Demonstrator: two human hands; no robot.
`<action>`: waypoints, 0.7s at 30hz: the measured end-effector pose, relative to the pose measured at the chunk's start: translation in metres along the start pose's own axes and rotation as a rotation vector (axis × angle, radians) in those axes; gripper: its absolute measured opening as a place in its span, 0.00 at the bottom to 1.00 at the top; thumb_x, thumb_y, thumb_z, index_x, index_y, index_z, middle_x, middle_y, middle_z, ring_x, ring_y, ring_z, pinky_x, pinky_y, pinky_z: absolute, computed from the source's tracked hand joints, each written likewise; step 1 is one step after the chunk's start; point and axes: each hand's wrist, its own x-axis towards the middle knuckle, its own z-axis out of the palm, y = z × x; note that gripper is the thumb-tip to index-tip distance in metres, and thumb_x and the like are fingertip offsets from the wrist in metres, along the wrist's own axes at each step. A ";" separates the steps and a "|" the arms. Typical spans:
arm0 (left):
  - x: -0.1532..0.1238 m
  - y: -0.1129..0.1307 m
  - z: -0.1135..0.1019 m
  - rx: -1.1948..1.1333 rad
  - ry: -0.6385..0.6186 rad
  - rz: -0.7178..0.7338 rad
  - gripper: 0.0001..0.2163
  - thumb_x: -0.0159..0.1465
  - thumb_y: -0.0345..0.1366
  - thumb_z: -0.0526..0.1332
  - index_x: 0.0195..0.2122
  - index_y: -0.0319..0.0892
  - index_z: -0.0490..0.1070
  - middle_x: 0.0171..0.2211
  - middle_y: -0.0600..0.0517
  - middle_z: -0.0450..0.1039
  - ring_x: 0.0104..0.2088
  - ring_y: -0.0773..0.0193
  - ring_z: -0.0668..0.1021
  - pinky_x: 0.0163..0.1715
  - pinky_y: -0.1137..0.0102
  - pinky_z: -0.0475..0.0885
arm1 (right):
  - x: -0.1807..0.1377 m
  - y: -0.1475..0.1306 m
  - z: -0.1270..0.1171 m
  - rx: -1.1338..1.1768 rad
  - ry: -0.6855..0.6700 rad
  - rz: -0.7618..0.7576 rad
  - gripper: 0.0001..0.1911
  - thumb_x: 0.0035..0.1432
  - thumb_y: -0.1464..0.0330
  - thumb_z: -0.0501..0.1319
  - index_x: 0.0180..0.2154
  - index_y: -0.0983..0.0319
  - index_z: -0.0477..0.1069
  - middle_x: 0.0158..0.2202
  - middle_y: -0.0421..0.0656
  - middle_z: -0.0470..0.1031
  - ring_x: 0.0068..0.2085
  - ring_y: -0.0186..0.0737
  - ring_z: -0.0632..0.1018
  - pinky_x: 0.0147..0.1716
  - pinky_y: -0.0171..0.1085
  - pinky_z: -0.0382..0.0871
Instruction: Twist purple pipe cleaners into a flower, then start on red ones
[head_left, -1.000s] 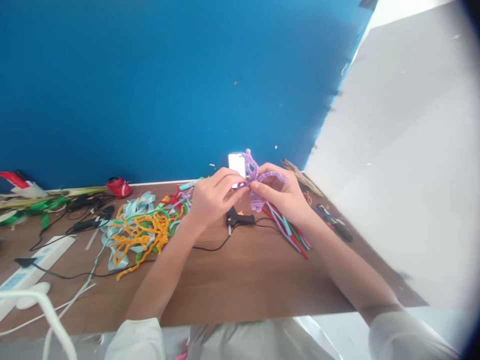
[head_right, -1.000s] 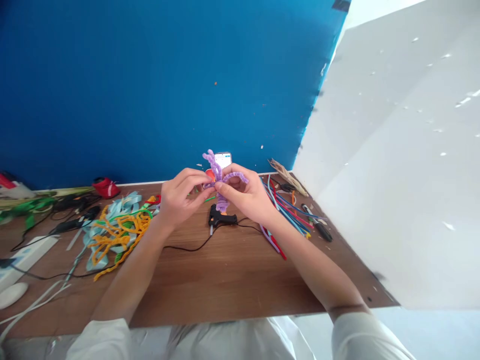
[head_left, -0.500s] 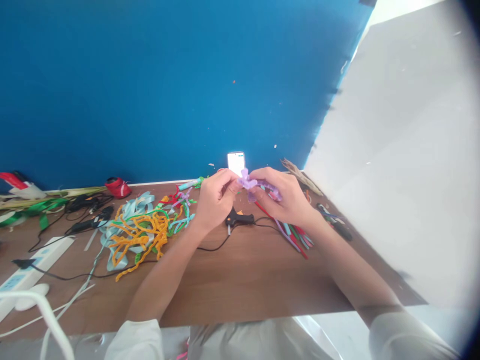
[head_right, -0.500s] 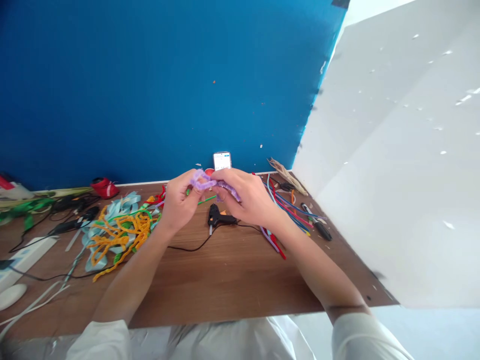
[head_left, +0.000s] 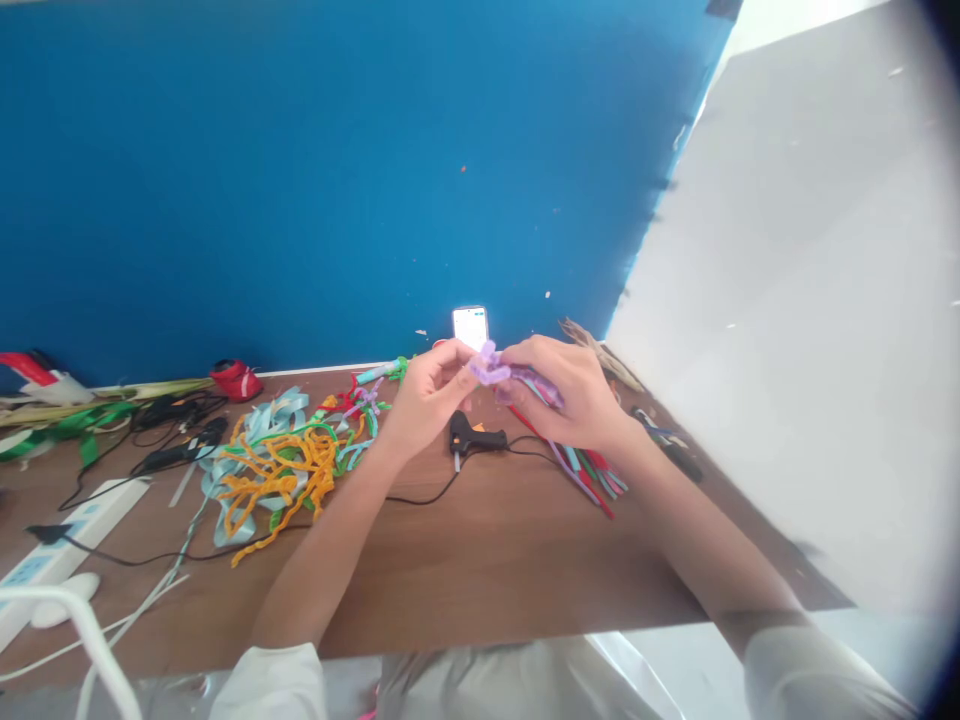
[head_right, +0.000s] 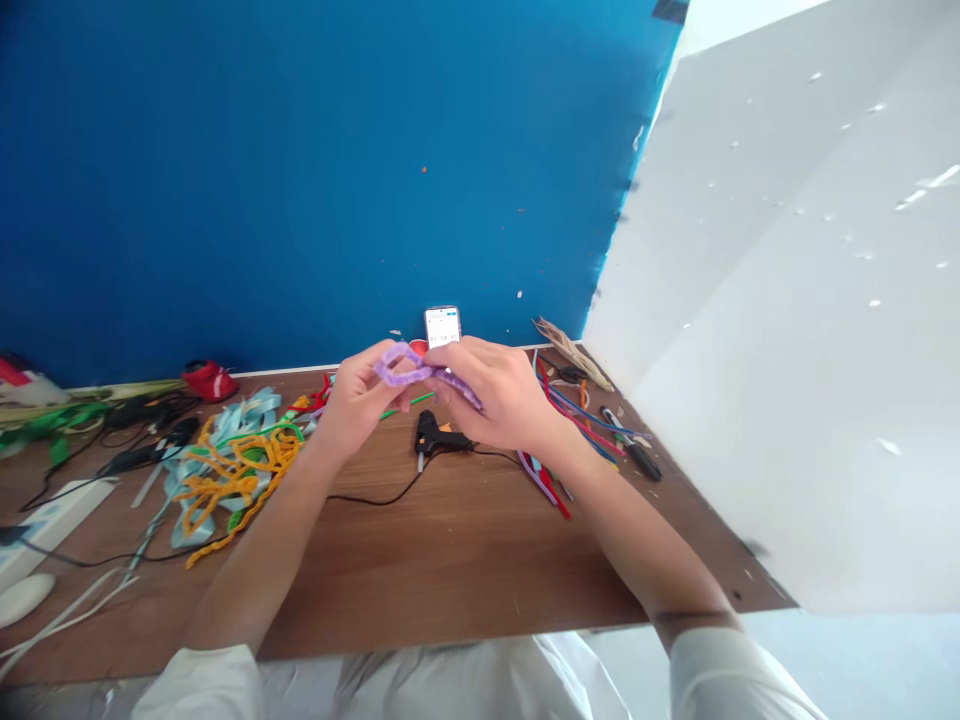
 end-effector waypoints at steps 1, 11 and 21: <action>0.000 -0.003 0.000 0.116 0.033 0.084 0.10 0.66 0.43 0.64 0.38 0.42 0.72 0.28 0.55 0.72 0.24 0.71 0.72 0.24 0.74 0.67 | -0.001 -0.002 0.001 0.085 0.018 0.081 0.05 0.65 0.70 0.61 0.44 0.60 0.70 0.31 0.41 0.78 0.29 0.37 0.76 0.30 0.37 0.68; -0.001 -0.023 -0.006 0.902 0.226 0.803 0.10 0.68 0.35 0.64 0.49 0.42 0.71 0.39 0.50 0.81 0.34 0.67 0.81 0.33 0.74 0.72 | 0.005 -0.011 -0.001 0.658 0.084 0.567 0.09 0.60 0.64 0.68 0.37 0.61 0.73 0.30 0.38 0.74 0.28 0.33 0.75 0.29 0.34 0.71; -0.001 -0.025 0.001 0.781 0.305 0.488 0.13 0.73 0.41 0.54 0.35 0.42 0.72 0.26 0.52 0.74 0.26 0.67 0.73 0.28 0.70 0.62 | 0.003 -0.011 0.003 0.581 -0.049 0.567 0.10 0.64 0.61 0.63 0.41 0.60 0.71 0.31 0.39 0.75 0.29 0.34 0.76 0.29 0.35 0.70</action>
